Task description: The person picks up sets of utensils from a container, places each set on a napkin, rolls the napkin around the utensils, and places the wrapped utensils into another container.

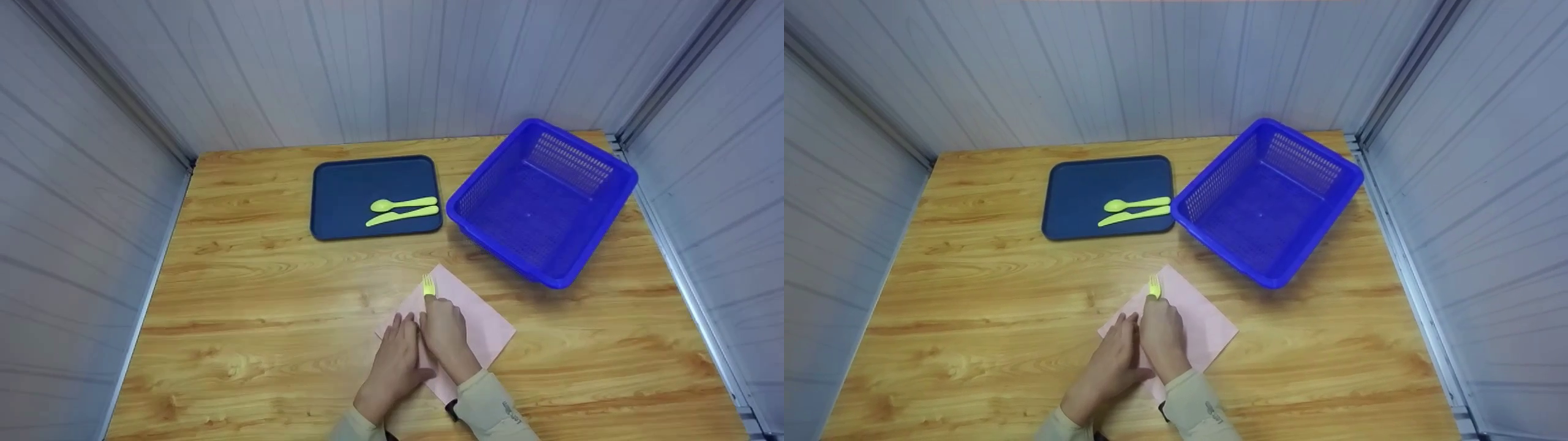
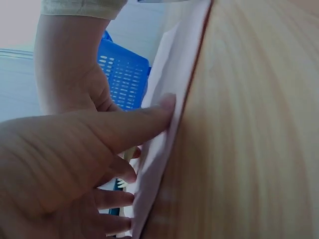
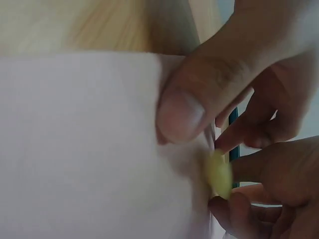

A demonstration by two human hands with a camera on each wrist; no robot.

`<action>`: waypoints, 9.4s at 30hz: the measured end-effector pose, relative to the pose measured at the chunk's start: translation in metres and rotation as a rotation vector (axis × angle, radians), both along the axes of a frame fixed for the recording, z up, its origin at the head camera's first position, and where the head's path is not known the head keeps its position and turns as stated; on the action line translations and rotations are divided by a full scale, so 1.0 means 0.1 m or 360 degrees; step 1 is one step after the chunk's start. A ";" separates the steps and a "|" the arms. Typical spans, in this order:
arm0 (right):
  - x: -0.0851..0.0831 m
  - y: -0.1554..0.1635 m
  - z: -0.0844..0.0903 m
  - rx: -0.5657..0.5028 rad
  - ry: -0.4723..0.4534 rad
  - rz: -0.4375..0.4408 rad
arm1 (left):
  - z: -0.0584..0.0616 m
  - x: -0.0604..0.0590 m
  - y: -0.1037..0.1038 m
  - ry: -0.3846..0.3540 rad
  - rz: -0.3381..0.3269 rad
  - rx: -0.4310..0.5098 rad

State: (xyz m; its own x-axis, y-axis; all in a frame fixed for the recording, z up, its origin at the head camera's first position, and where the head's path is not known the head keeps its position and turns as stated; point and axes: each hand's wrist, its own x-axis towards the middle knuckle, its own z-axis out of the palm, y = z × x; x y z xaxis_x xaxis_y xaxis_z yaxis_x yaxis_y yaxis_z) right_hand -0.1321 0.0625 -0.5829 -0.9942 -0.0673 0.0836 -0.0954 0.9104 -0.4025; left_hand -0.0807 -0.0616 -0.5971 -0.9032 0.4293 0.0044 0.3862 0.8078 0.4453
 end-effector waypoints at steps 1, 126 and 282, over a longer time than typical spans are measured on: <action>-0.01 0.00 0.00 0.0001 0.0000 -0.0009 | -0.01 0.00 0.00 0.0023 0.0001 0.0016; 0.28 0.31 -0.06 -0.0317 -0.0181 0.0019 | -0.10 0.04 -0.07 -0.0174 0.0021 0.0201; 0.84 0.77 0.04 -0.0090 -0.0187 0.0639 | -0.03 0.13 0.04 0.0003 0.0042 0.0024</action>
